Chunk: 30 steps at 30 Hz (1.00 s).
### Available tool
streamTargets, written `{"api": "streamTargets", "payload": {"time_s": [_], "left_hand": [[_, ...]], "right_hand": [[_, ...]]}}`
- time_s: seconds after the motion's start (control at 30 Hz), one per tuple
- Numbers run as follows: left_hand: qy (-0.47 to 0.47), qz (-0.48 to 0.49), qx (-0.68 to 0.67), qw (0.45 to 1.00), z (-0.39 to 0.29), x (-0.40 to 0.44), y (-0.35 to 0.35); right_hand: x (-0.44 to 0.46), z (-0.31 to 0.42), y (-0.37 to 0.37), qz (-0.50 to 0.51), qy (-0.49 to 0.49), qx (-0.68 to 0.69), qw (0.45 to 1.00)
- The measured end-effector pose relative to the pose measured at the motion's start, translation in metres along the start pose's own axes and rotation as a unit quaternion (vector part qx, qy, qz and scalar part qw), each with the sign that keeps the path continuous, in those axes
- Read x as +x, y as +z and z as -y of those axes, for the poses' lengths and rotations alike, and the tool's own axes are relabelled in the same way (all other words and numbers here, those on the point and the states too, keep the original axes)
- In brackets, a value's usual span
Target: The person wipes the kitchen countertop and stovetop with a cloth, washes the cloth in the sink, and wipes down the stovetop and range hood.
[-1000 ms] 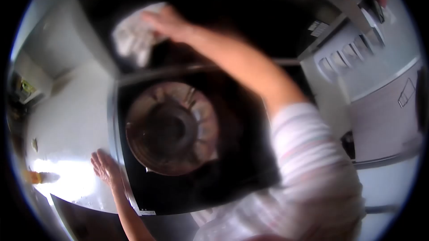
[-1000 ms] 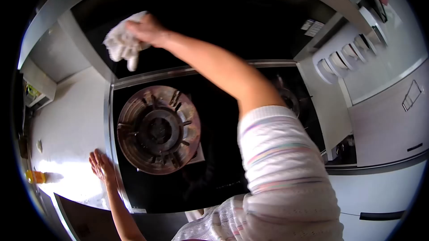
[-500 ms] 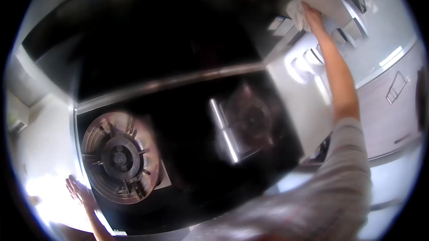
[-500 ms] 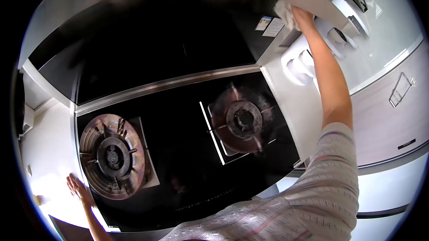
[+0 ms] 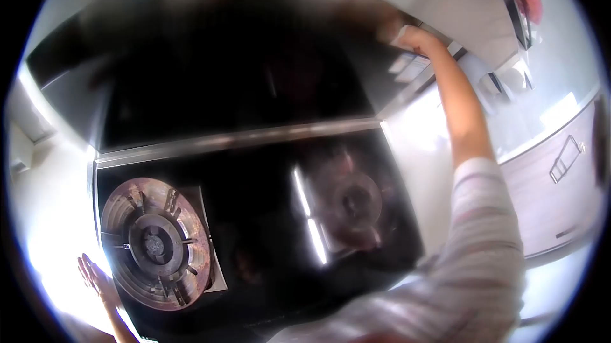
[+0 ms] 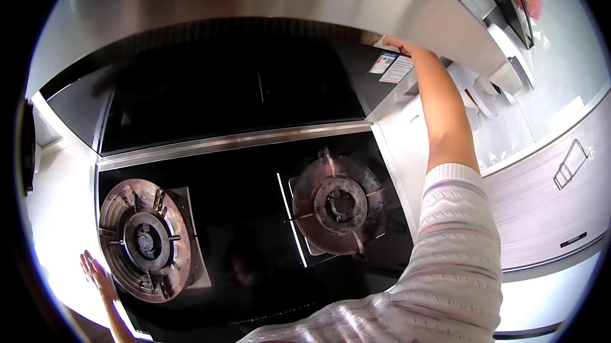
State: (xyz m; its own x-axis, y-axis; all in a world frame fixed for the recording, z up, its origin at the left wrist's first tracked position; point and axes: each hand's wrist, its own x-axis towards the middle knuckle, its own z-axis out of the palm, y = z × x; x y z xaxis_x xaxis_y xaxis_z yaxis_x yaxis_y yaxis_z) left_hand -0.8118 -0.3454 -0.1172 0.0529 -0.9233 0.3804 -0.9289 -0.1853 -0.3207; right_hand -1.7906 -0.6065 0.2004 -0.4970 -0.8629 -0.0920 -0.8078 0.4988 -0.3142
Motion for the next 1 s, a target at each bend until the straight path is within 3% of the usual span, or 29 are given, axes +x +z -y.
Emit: {"api": "streamTargets", "payload": {"time_s": [0.03, 0.07, 0.17, 0.2, 0.23, 0.3, 0.33, 0.4, 0.53, 0.57, 0.6, 0.63, 0.7, 0.83, 1.0], "left_hand": [[0.002, 0.004, 0.015, 1.000, 0.004, -0.001, 0.002], [-0.081, 0.093, -0.033, 0.992, -0.004, 0.003, -0.013], [-0.063, 0.086, -0.023, 0.994, -0.008, 0.003, -0.020], [-0.085, 0.100, -0.028, 0.991, -0.008, 0.004, -0.019], [-0.102, 0.100, 0.000, 0.990, -0.003, 0.004, -0.005], [-0.150, 0.137, -0.021, 0.979, 0.001, 0.002, 0.005], [-0.156, 0.215, -0.003, 0.964, -0.004, 0.008, -0.011], [-0.156, 0.217, -0.020, 0.963, -0.009, 0.010, -0.023], [-0.152, 0.219, -0.032, 0.963, -0.013, 0.012, -0.034], [-0.155, 0.219, -0.038, 0.962, -0.016, 0.013, -0.038], [-0.150, 0.210, -0.055, 0.965, -0.015, 0.011, -0.037], [-0.156, 0.238, -0.037, 0.958, -0.019, 0.017, -0.048], [-0.158, 0.243, -0.050, 0.956, -0.015, 0.015, -0.042], [-0.173, 0.187, -0.102, 0.962, -0.017, 0.014, -0.051], [-0.165, 0.178, -0.124, 0.962, -0.018, 0.015, -0.057]], "right_hand": [[-0.004, 0.002, 0.003, -0.033, -0.035, -0.014, 0.999], [0.001, -0.003, 0.007, -0.065, -0.072, -0.028, 0.995], [-0.028, 0.011, 0.013, -0.208, -0.113, 0.222, 0.946], [-0.041, 0.024, -0.003, -0.173, -0.079, 0.377, 0.906], [-0.049, 0.028, 0.005, -0.143, -0.168, 0.471, 0.854], [-0.062, 0.032, 0.022, -0.015, -0.320, 0.649, 0.690], [-0.071, 0.066, 0.022, -0.032, -0.250, 0.672, 0.696], [-0.111, 0.144, 0.033, -0.067, -0.147, 0.701, 0.694], [-0.155, 0.268, 0.087, 0.077, -0.266, 0.678, 0.681], [-0.171, 0.308, 0.099, 0.191, -0.382, 0.577, 0.696], [-0.186, 0.363, 0.125, 0.131, -0.330, 0.624, 0.696], [-0.163, 0.414, 0.154, 0.181, -0.413, 0.536, 0.714], [-0.130, 0.507, 0.220, 0.259, -0.355, 0.561, 0.701], [-0.172, 0.560, 0.293, 0.287, -0.329, 0.522, 0.733], [-0.178, 0.558, 0.287, 0.288, -0.336, 0.540, 0.716]]}}
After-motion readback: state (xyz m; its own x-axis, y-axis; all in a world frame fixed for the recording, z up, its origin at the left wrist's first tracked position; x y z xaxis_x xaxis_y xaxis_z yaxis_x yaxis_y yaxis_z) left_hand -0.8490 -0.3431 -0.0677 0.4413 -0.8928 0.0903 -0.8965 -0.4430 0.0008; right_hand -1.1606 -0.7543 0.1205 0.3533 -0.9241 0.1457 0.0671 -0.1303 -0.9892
